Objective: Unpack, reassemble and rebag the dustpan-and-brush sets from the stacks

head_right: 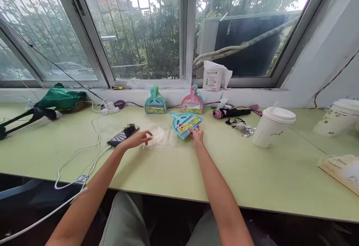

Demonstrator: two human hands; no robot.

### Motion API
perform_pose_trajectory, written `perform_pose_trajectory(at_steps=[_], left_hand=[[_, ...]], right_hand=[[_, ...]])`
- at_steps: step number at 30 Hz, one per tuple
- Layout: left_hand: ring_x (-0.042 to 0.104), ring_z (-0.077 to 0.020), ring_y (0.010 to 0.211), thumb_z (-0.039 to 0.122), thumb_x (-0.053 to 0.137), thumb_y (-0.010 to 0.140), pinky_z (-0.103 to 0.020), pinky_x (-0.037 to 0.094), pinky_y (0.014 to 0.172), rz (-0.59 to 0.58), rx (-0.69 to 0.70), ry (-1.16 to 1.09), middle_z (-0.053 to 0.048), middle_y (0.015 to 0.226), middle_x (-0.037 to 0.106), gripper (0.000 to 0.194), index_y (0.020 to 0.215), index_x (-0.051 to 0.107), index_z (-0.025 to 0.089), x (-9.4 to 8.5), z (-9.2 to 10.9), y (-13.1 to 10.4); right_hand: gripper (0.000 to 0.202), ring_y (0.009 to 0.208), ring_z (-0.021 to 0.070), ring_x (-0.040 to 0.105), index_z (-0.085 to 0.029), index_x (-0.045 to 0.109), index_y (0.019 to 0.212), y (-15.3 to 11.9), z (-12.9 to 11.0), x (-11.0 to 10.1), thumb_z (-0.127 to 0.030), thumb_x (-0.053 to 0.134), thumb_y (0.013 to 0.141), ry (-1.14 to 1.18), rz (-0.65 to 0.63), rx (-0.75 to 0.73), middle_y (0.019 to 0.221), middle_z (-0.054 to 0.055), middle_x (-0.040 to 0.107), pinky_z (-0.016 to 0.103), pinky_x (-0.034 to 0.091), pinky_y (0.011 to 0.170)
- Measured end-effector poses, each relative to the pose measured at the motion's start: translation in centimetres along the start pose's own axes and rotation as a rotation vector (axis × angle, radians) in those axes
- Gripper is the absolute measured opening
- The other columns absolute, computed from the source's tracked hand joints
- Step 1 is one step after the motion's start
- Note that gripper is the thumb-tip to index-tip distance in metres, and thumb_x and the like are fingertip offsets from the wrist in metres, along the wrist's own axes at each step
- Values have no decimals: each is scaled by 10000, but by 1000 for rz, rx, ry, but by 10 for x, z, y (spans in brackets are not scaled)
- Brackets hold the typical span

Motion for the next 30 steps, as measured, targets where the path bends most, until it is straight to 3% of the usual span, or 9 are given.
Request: perform_pose_trajectory(at_steps=[3,5,8,10,12,15,18,24,30], left_hand=[[522,-325,1172,669,255,860,-537,287,1016,203,-157,214,-160,1221,604,694,1347,451,214,7,10,17],[381,-384,1301,700,240,842,-666,131,1027,127,-204,286,-194,1400,444,755,1425,350,233,29,19,40],[174,-411,1394,654,349,834,-696,20,1028,113,-223,403,-212,1511,243,775,1457,296,196,44,28,70],[179,-374,1402,480,409,870,-635,58,1076,253,-211,475,-215,1513,232,677,1449,302,147,36,31,80],[339,-314,1341,249,390,877,-522,222,1085,374,-194,480,-210,1460,339,560,1422,334,134,28,28,82],[567,-263,1105,73,338,832,-375,440,893,398,-220,425,-180,1244,553,543,1364,394,162,21,11,80],[619,-278,973,86,285,862,-354,466,783,430,-285,388,-178,1060,629,455,1269,480,140,13,-8,76],[618,-300,970,129,239,896,-375,445,801,515,-336,300,-197,971,653,429,1222,516,99,2,-22,71],[609,-293,997,231,266,933,-392,461,842,598,-314,226,-182,1019,645,399,1177,553,102,-3,-16,64]], right_hand=[[389,688,151,681,-180,580,940,0,-10,-7,-59,718,596,8,14,-11,791,8,707,262,597,642],[373,695,146,681,-178,583,930,0,-17,-10,-51,709,602,17,20,-14,806,9,708,251,594,640],[354,687,136,681,-173,579,923,2,-27,-14,-33,689,617,34,22,-24,797,5,709,234,589,631],[358,673,140,683,-167,577,934,3,-31,-15,-30,685,622,4,13,-18,772,4,710,243,590,633],[379,657,151,686,-164,577,964,3,-31,-14,-39,694,626,-71,-41,-3,756,9,713,263,593,632],[402,663,168,695,-157,589,988,-1,-27,-5,-50,715,622,-181,-197,43,791,32,725,286,597,631],[394,655,180,697,-146,615,974,-10,-20,4,-52,740,612,-245,-308,111,800,47,730,296,597,626],[359,691,182,702,-118,651,957,-26,-14,29,-63,765,622,-253,-485,172,814,64,732,270,599,629],[276,667,167,694,-116,650,902,-29,-16,30,-56,730,645,-300,-387,103,782,48,731,258,595,606]])
Point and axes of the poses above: each hand's wrist, its own y-axis towards the middle knuckle, its own x-axis out of the palm, z = x × y, the point moved 8 cm from there along y, towards the middle knuckle
